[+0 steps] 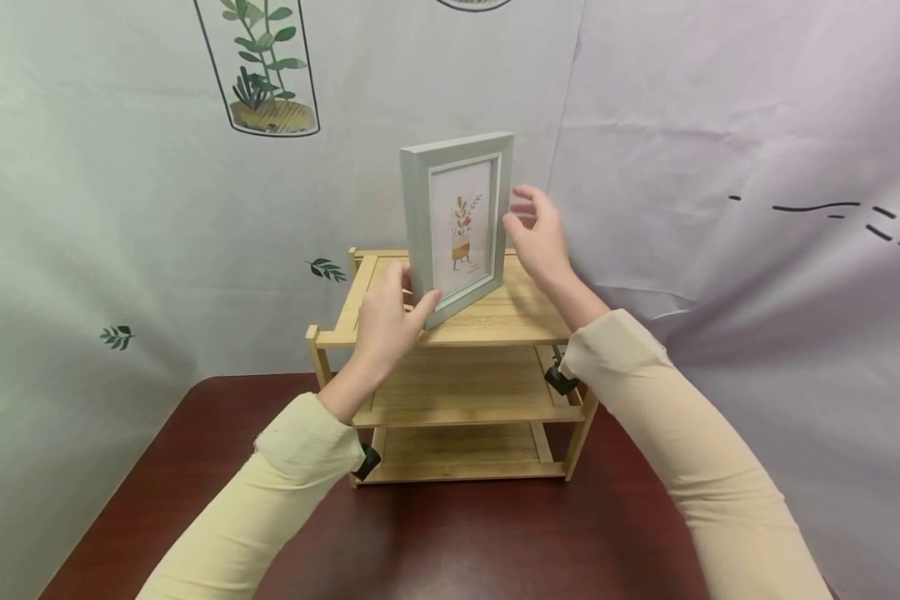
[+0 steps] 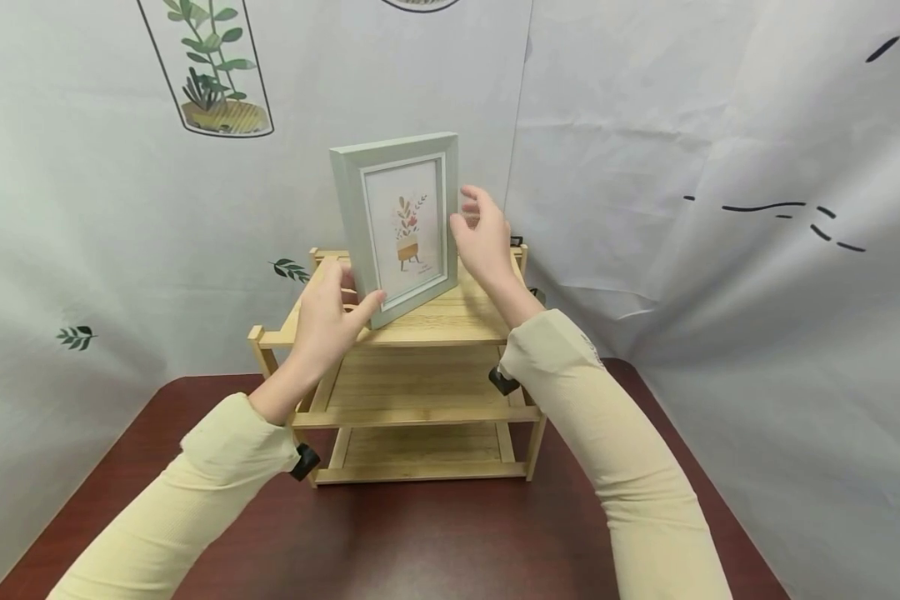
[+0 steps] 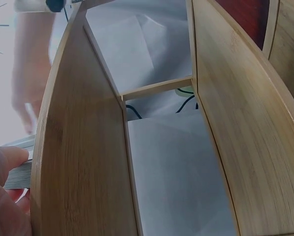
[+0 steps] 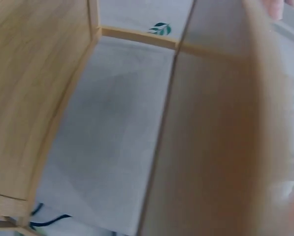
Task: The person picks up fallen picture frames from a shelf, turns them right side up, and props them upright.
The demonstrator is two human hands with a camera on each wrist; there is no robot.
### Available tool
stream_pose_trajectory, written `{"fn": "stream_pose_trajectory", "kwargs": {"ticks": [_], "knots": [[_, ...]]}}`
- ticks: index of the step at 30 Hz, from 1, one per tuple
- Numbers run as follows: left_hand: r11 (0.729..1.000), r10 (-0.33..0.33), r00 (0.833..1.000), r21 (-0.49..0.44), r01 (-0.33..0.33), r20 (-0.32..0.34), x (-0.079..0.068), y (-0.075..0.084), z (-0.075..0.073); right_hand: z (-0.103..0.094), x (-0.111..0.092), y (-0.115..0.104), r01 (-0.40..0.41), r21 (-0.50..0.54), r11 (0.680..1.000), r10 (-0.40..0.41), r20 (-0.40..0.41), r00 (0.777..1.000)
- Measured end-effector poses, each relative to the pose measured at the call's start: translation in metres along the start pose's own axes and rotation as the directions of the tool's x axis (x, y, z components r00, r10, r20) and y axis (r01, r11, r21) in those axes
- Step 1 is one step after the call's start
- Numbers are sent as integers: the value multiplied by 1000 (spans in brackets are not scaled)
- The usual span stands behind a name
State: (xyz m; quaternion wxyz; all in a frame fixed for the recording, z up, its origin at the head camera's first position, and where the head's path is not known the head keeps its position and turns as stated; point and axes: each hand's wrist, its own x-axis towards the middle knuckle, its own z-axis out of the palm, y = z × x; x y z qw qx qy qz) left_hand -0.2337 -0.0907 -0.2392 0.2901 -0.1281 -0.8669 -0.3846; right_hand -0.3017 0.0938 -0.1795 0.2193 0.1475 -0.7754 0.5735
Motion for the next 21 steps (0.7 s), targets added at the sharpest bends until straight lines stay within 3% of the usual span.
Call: {"fn": "stream_pose_trajectory", "kwargs": {"ticks": [6,12,16,21], "knots": [[1000,5,1000,4,-5,-6,0,-1,0,-3,-23,-55,199,-31,979,-201,-51,978],[1000,19,1000,6,-19,-11,-1,-1,0,1,-14,-70,368,-190,910,-365,50,930],[999,31,999,9,-31,-20,-1,-1,0,10,-11,-80,439,-255,861,-421,127,898],[999,41,999,10,-41,-24,-2,0,0,22,-12,-90,454,-294,841,-416,183,891]]}}
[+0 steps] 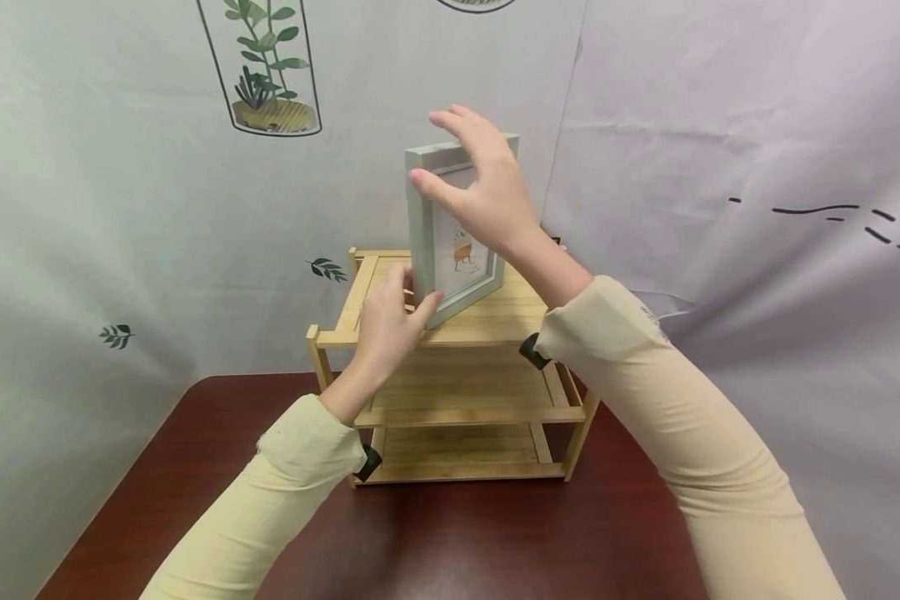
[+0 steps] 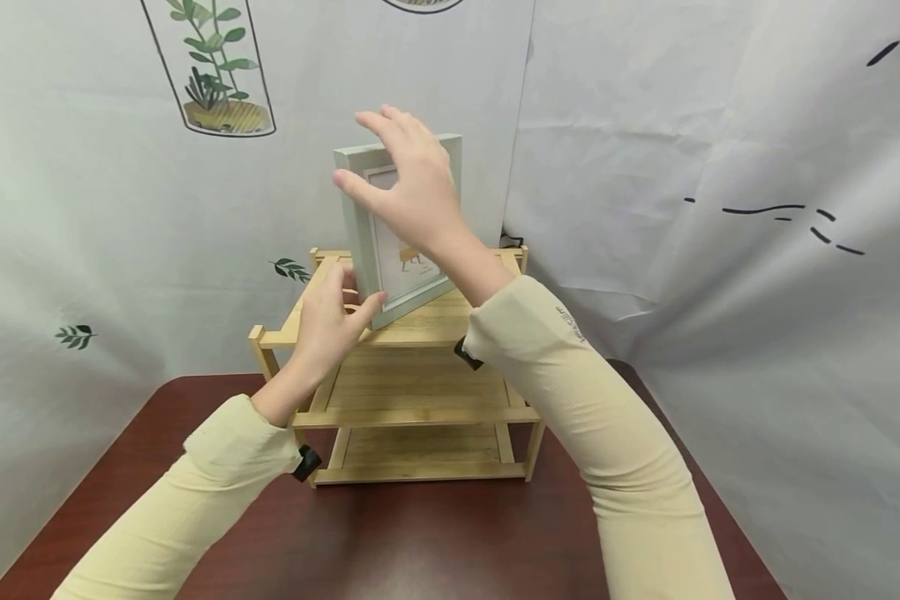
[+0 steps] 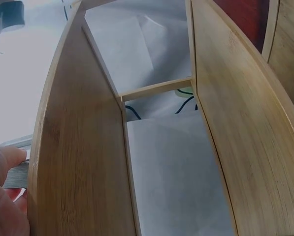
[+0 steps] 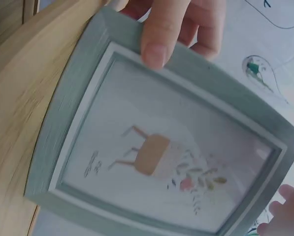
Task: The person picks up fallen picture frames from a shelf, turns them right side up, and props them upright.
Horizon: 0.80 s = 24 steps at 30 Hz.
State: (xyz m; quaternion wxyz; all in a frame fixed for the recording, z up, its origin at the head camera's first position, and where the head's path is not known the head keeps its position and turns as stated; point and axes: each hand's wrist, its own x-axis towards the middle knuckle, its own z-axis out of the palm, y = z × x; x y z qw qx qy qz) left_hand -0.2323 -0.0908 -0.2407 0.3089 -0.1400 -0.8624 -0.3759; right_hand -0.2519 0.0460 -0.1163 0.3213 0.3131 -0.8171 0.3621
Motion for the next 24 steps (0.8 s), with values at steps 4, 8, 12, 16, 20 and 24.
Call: {"fn": "stream_pose_trajectory", "kwargs": {"ticks": [4,8,12,16,20,24], "knots": [[1000,6,1000,-1,-6,-3,-1,0,0,6,2,-4,-25,-18,1000,25,31,999],[1000,14,1000,-7,-14,-5,-1,0,0,12,3,-3,-18,-72,997,19,19,1000],[1000,18,1000,-10,-18,-5,-1,1,1,15,3,0,7,-110,994,-10,-25,1000],[1000,14,1000,-17,-14,2,-1,1,0,17,2,1,27,-128,991,-34,-53,998],[1000,6,1000,-28,-5,15,0,0,-1,18,2,1,48,-151,987,-58,-65,996],[998,15,999,-55,-13,46,1,-3,-3,18,2,2,75,-151,986,-87,-77,993]]}}
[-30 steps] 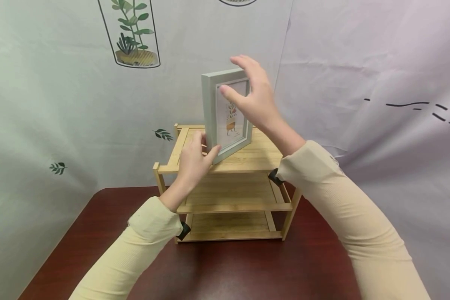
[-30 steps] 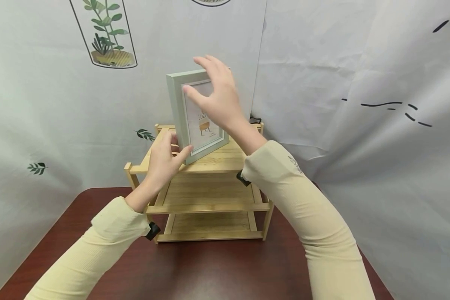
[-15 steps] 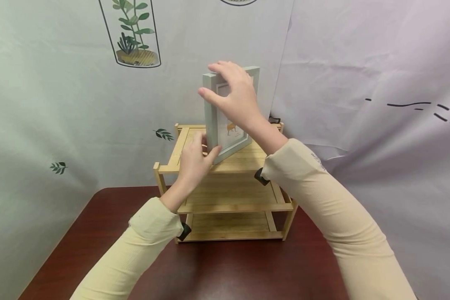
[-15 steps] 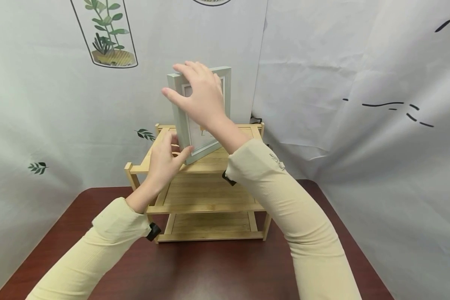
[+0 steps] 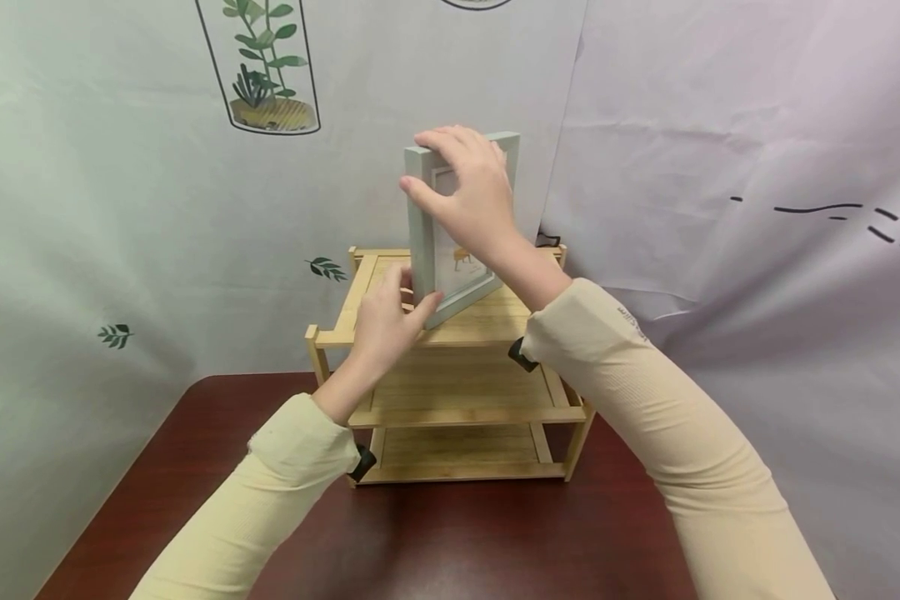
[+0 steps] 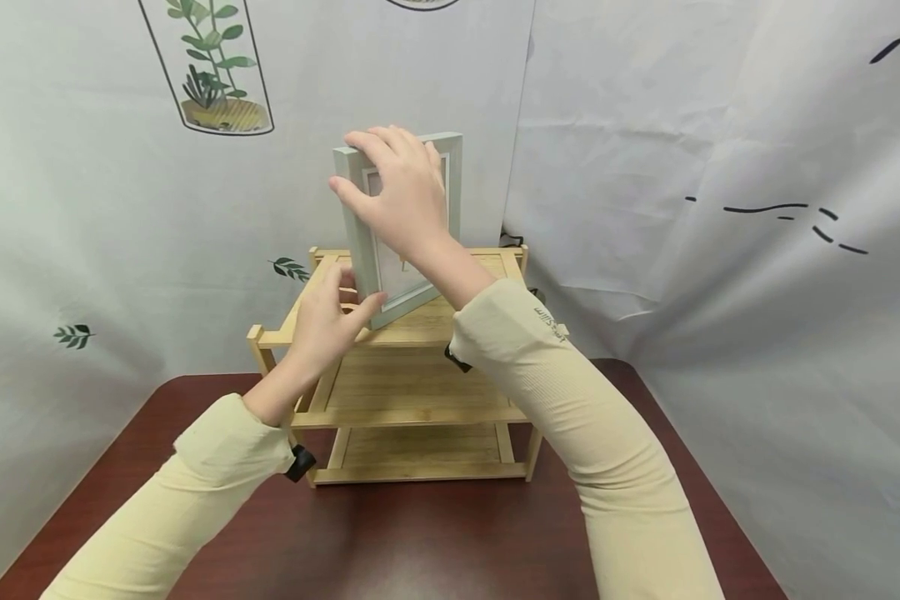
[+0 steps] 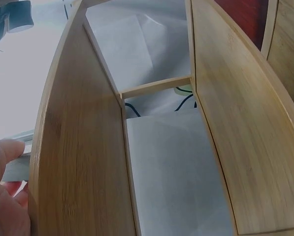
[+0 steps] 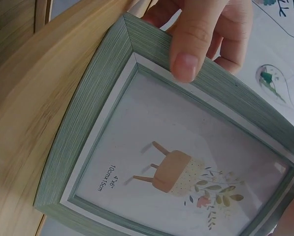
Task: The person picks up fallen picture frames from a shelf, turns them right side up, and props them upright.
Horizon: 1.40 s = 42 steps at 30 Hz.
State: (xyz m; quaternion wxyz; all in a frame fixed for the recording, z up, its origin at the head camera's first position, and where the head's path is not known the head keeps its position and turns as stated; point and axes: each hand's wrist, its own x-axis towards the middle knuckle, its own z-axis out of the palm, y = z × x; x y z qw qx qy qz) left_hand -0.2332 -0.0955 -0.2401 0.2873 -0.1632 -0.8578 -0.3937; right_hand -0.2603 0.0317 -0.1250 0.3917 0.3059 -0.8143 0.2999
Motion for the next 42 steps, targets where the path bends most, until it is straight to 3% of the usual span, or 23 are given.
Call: {"fn": "stream_pose_trajectory", "kwargs": {"ticks": [5,8,14,22,31,36,42], "knots": [[993,-3,998,-121,10,59,1,-6,-8,1,0,-1,3,-5,1000,-3,-3,1000],[988,-6,999,-152,12,42,4,-8,-15,2,1,-1,5,-21,1000,-5,-1,1000],[996,-20,1000,-92,21,8,13,-11,-27,1,2,-2,14,-54,998,-14,4,1000],[999,-13,994,-34,17,111,21,-21,-32,1,5,-4,-7,-90,996,11,46,999],[999,1,982,-40,6,189,25,-26,-33,2,8,-5,-9,-113,994,18,74,997],[1000,-4,987,15,1,160,30,-29,-31,4,10,-5,-11,-118,993,21,83,996],[996,-62,993,76,54,104,39,-31,-32,5,13,-5,-25,-112,993,37,105,994]]}}
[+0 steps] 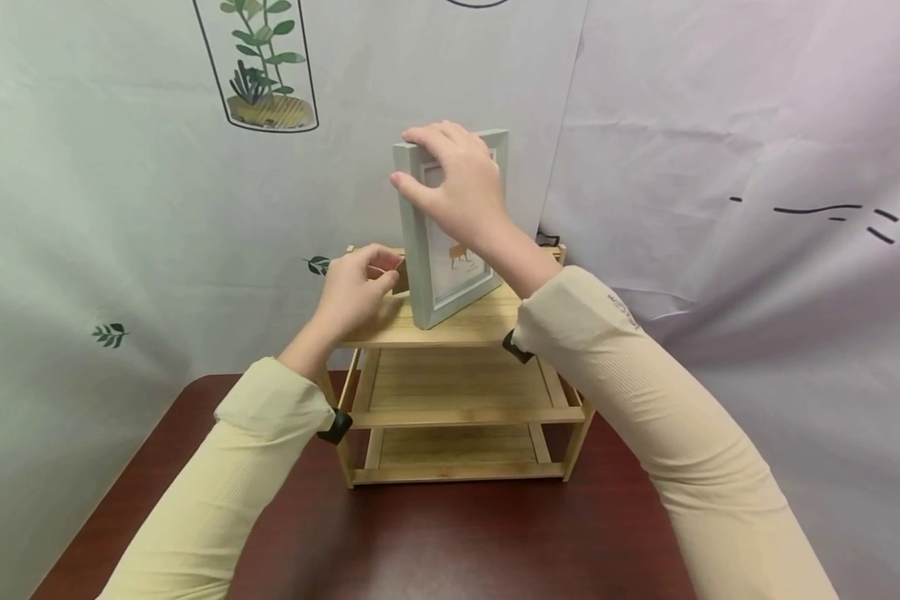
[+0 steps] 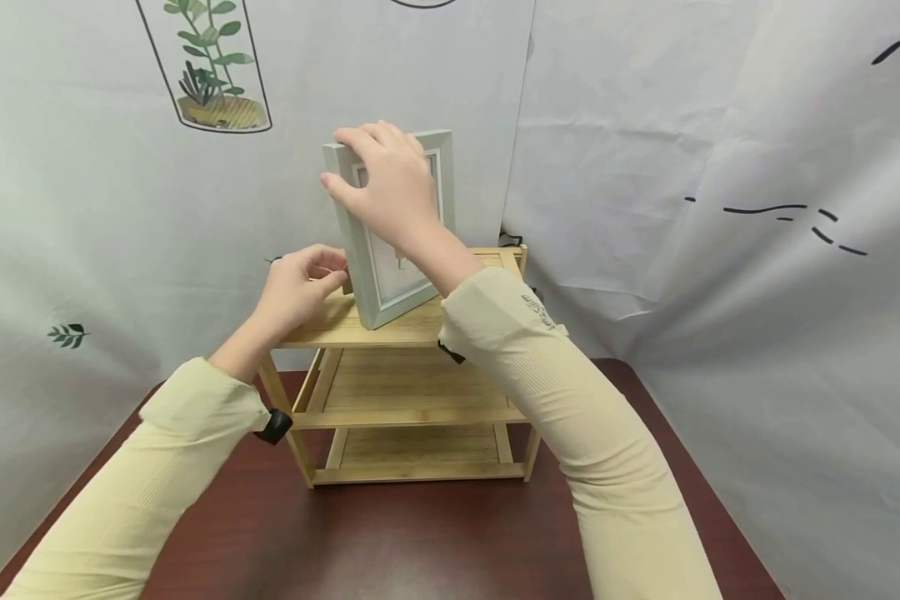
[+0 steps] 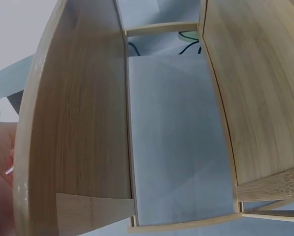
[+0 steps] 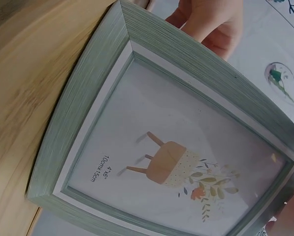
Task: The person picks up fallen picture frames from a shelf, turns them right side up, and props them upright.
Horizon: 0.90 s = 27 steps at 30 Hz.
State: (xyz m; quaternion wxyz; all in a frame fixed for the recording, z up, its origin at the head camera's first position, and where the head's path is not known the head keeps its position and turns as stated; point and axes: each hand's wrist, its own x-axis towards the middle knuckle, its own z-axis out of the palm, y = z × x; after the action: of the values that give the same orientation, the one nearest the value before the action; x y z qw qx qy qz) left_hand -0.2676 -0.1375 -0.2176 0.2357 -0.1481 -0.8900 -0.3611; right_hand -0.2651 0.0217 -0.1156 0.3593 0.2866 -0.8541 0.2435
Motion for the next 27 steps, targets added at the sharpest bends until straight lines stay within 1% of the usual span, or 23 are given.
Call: {"fn": "stream_pose_trajectory", "kwargs": {"ticks": [4,9,13,17,23,27], "knots": [[998,-51,998,35,52,-31,7,-1,-1,1,3,-1,-8,3,1000,8,29,1000],[991,-116,991,64,120,-65,13,-2,-1,3,8,-3,-32,9,999,31,85,996],[985,-144,984,78,152,-103,17,-4,0,6,12,-5,-46,17,999,43,130,991],[980,-161,977,92,174,-139,19,-7,0,9,18,-7,-25,-1,1000,25,176,984],[973,-183,974,115,199,-136,20,-12,0,14,24,-7,0,-66,998,17,263,965],[964,-208,970,138,225,-130,19,-14,0,19,27,-7,-1,-79,997,26,314,949]]}}
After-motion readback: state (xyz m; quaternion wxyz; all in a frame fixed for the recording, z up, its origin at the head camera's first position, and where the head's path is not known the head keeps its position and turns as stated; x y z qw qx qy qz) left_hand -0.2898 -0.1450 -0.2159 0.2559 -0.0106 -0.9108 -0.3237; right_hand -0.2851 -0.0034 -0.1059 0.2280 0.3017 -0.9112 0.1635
